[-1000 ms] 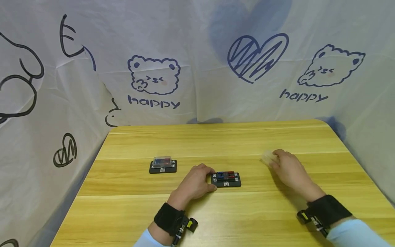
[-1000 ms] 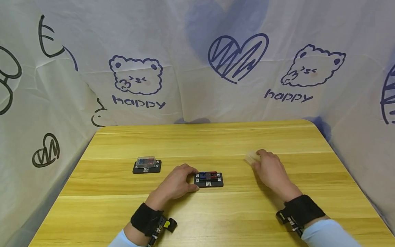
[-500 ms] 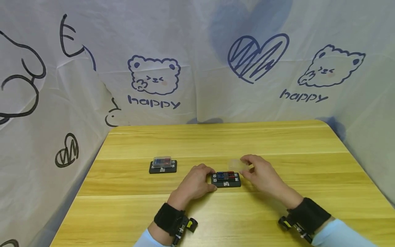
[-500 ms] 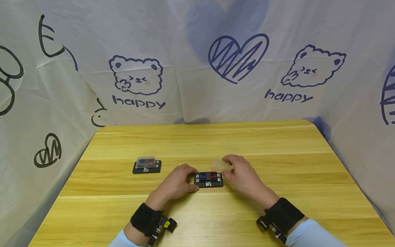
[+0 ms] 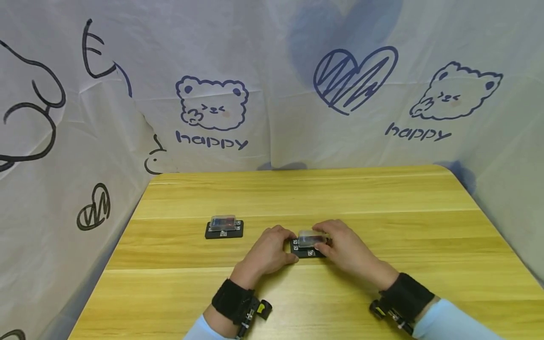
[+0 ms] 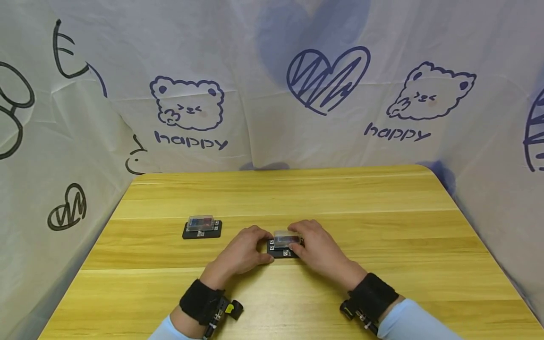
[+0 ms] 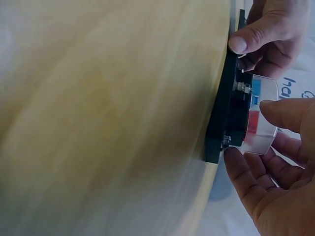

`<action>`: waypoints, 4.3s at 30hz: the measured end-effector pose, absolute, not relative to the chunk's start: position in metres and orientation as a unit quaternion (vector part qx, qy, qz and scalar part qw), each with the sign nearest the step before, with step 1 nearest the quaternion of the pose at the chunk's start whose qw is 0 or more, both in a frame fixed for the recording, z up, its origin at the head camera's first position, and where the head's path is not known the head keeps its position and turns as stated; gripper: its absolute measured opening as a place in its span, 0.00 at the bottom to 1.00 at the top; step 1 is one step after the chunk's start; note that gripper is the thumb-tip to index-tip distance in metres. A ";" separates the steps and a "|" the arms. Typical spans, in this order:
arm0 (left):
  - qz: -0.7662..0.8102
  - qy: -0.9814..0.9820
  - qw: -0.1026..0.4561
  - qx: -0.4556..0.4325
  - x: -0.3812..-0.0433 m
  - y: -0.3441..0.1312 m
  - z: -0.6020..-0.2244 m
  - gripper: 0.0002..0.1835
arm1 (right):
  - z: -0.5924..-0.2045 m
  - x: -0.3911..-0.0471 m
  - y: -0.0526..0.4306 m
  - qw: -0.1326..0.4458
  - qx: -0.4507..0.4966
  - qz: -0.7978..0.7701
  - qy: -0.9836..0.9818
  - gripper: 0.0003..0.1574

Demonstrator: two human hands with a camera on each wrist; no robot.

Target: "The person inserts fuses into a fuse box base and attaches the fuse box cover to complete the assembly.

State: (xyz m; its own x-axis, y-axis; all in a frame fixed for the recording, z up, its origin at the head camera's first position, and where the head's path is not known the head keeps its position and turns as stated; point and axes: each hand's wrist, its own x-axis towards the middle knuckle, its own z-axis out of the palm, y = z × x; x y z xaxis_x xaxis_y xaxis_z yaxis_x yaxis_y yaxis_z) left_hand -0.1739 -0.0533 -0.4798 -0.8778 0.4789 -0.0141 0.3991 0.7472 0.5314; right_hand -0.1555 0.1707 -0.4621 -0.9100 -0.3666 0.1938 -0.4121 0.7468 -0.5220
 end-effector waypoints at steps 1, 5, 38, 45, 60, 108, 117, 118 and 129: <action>0.266 0.932 0.075 0.235 -0.174 -0.053 -0.480 0.28 | -0.463 -0.156 0.171 0.040 0.209 0.286 -0.934 0.24; 0.268 0.931 0.076 0.235 -0.173 -0.053 -0.479 0.28 | -0.466 -0.155 0.171 0.043 0.215 0.280 -0.935 0.24; 0.286 0.927 0.088 0.228 -0.173 -0.051 -0.478 0.35 | -0.472 -0.155 0.183 0.035 0.200 0.303 -0.931 0.27; 0.324 0.919 0.074 0.213 -0.174 -0.049 -0.477 0.31 | -0.472 -0.155 0.185 0.032 0.193 0.294 -0.936 0.27; 0.275 0.933 0.075 0.220 -0.171 -0.048 -0.481 0.28 | -0.471 -0.155 0.183 0.037 0.210 0.308 -0.927 0.21; 0.284 0.930 0.076 0.222 -0.171 -0.047 -0.481 0.34 | -0.470 -0.157 0.180 0.028 0.213 0.267 -0.939 0.27; 0.259 0.939 0.066 0.217 -0.184 -0.056 -0.481 0.28 | -0.468 -0.174 0.170 0.018 0.214 0.250 -0.944 0.24; 0.257 0.940 0.064 0.215 -0.187 -0.058 -0.481 0.28 | -0.468 -0.177 0.168 0.015 0.212 0.250 -0.945 0.25; 0.234 0.954 0.072 0.172 -0.223 -0.075 -0.481 0.29 | -0.463 -0.185 0.177 0.005 0.167 0.287 -0.943 0.27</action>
